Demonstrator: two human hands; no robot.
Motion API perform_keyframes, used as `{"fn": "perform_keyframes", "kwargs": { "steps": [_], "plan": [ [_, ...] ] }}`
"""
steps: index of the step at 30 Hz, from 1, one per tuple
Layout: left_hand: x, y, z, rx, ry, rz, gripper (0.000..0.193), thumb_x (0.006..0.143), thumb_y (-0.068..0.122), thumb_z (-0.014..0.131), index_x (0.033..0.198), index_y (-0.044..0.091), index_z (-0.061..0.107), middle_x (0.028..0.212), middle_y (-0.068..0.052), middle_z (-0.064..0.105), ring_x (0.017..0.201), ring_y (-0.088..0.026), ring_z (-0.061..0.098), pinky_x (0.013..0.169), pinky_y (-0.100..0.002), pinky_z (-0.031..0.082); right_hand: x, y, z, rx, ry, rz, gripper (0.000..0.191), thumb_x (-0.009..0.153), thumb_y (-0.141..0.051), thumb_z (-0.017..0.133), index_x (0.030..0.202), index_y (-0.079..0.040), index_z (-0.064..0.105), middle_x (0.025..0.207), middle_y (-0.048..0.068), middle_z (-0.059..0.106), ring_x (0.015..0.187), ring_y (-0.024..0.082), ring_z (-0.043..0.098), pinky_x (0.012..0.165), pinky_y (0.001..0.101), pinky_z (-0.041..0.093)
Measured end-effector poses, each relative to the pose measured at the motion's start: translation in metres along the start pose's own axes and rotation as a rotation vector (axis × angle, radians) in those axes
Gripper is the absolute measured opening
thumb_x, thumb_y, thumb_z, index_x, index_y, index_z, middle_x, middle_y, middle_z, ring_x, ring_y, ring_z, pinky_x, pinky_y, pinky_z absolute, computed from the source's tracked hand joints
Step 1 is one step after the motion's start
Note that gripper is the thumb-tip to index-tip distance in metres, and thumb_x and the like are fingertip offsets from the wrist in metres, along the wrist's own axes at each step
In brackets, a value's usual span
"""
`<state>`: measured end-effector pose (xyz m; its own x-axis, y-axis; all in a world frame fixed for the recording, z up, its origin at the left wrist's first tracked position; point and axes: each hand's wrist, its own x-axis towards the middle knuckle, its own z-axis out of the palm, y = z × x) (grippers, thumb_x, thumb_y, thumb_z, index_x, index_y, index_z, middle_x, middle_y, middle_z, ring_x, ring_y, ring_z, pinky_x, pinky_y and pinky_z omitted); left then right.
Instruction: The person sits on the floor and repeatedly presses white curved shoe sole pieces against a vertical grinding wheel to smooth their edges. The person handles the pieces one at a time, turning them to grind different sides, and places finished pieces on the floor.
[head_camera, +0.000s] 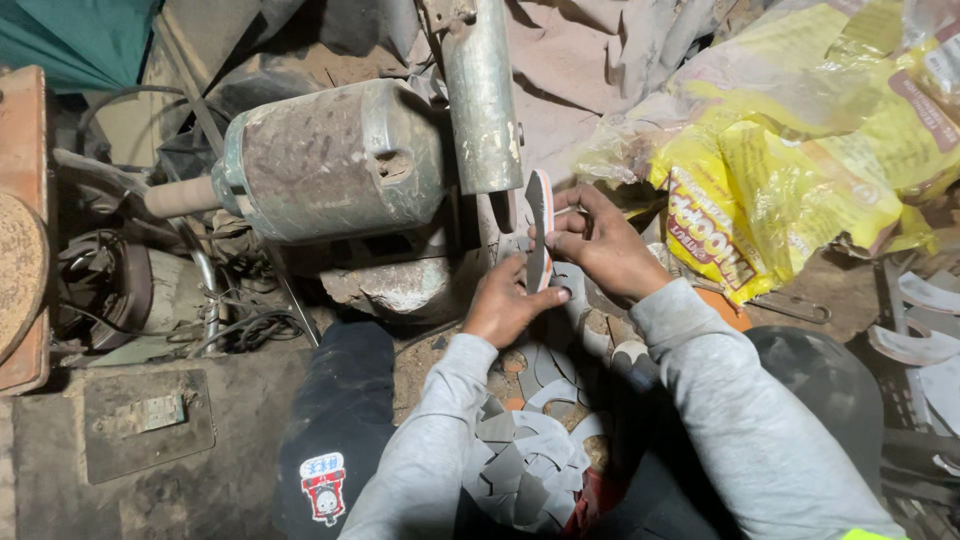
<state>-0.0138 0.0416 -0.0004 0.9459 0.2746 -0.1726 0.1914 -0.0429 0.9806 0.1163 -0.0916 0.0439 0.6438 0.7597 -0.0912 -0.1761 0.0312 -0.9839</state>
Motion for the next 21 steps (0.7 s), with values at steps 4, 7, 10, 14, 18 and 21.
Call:
{"fn": "perform_keyframes", "kwargs": {
  "steps": [4, 7, 10, 14, 18, 21],
  "plan": [
    [0.001, -0.001, -0.008, -0.08, 0.049, -0.02, 0.057, 0.086, 0.031, 0.078, 0.131, -0.001, 0.062, 0.109, -0.01, 0.074, 0.093, -0.014, 0.071, 0.072, -0.029, 0.06, 0.004, 0.004, 0.005, 0.007, 0.028, -0.073, 0.035, 0.091, 0.003, 0.065, 0.124, 0.0, 0.053, 0.105, 0.009, 0.071, 0.098, 0.013, 0.067, 0.089, 0.0299, 0.056],
    [0.006, -0.001, -0.013, -0.083, 0.075, -0.076, 0.052, 0.09, 0.034, 0.077, 0.124, -0.004, 0.067, 0.109, -0.01, 0.075, 0.092, -0.014, 0.072, 0.067, -0.029, 0.063, 0.009, 0.003, 0.006, -0.01, 0.049, -0.076, 0.037, 0.092, 0.003, 0.064, 0.127, 0.0, 0.052, 0.106, 0.009, 0.071, 0.098, 0.013, 0.067, 0.088, 0.0288, 0.056],
    [0.008, -0.002, -0.016, -0.172, 0.064, -0.036, 0.051, 0.09, 0.033, 0.077, 0.123, -0.004, 0.068, 0.109, -0.009, 0.074, 0.092, -0.014, 0.072, 0.065, -0.029, 0.063, 0.011, 0.002, 0.007, -0.055, 0.053, -0.071, 0.04, 0.091, 0.003, 0.064, 0.129, 0.0, 0.053, 0.108, 0.009, 0.072, 0.099, 0.013, 0.068, 0.087, 0.0276, 0.056],
    [0.008, -0.001, -0.016, -0.255, 0.038, 0.008, 0.047, 0.093, 0.031, 0.077, 0.122, -0.005, 0.069, 0.104, -0.009, 0.071, 0.089, -0.014, 0.068, 0.063, -0.03, 0.06, 0.014, 0.002, 0.006, -0.102, 0.041, -0.09, 0.043, 0.09, 0.003, 0.066, 0.13, 0.001, 0.053, 0.108, 0.01, 0.072, 0.098, 0.013, 0.068, 0.086, 0.0265, 0.056],
    [0.007, 0.003, -0.015, -0.355, -0.037, -0.017, 0.043, 0.095, 0.03, 0.071, 0.125, -0.001, 0.066, 0.104, -0.006, 0.069, 0.087, -0.013, 0.065, 0.066, -0.029, 0.06, 0.018, 0.004, 0.006, -0.135, 0.083, -0.084, 0.041, 0.09, 0.0, 0.068, 0.129, 0.002, 0.054, 0.105, 0.008, 0.072, 0.094, 0.012, 0.068, 0.083, 0.0256, 0.056],
    [0.005, 0.003, -0.013, -0.452, -0.124, -0.085, 0.035, 0.098, 0.025, 0.066, 0.122, 0.0, 0.064, 0.103, -0.007, 0.069, 0.086, -0.014, 0.065, 0.074, -0.03, 0.059, 0.017, 0.004, 0.006, -0.211, 0.147, 0.003, 0.037, 0.091, -0.009, 0.073, 0.122, 0.002, 0.057, 0.097, 0.008, 0.069, 0.087, 0.011, 0.064, 0.078, 0.0254, 0.053]
  ]
}}
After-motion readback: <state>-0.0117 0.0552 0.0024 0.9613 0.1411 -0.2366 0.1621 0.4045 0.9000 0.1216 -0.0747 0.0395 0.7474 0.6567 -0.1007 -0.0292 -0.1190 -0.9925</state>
